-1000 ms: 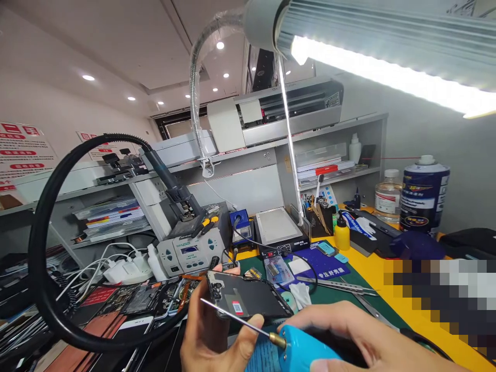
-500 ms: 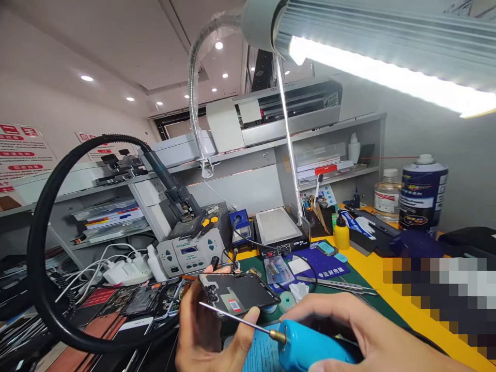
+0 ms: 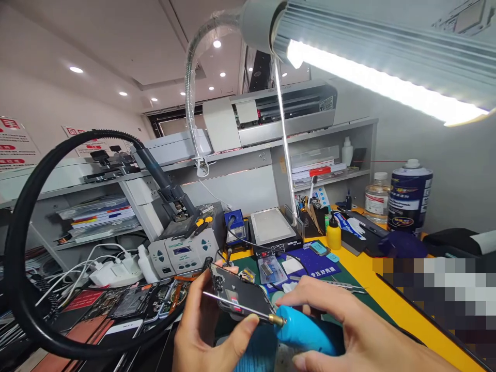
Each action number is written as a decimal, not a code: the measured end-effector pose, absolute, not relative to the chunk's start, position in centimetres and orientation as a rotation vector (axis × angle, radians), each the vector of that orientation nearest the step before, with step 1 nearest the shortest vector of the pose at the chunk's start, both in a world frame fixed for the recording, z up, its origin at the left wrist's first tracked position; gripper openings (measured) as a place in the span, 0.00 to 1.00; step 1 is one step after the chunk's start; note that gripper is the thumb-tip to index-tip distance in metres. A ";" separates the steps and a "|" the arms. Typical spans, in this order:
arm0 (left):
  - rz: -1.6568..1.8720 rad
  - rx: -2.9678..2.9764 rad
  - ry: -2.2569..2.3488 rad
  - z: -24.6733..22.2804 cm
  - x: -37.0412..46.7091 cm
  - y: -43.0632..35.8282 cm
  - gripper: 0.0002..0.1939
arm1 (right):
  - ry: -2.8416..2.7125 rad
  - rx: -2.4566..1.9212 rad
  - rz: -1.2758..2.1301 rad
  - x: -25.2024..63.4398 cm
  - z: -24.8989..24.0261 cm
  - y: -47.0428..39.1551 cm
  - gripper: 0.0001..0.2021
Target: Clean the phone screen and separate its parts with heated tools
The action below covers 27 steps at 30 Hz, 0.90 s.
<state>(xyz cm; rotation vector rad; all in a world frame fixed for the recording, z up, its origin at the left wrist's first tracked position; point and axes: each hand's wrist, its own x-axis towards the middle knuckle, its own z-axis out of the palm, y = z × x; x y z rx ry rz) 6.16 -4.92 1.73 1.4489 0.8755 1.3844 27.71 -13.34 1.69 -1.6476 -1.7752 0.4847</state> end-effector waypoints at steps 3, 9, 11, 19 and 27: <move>1.235 1.461 0.806 2.4 5.5 -4.5 0.40 | -1.820 -1.629 0.460 27.4 2.3 -13.1 0.26; 1.075 1.383 0.603 2.3 4.7 -3.5 0.41 | -1.784 -1.620 0.538 27.8 0.1 -13.4 0.28; 1.079 1.348 0.563 2.3 4.6 -3.3 0.39 | -1.769 -1.657 0.533 28.2 -0.7 -13.5 0.29; 1.145 1.222 0.483 3.0 4.6 -3.3 0.29 | -1.755 -1.731 0.551 28.7 -1.8 -13.4 0.30; 1.014 0.714 0.351 4.0 3.3 -2.3 0.24 | -1.367 -1.564 0.517 28.8 -2.1 -12.8 0.29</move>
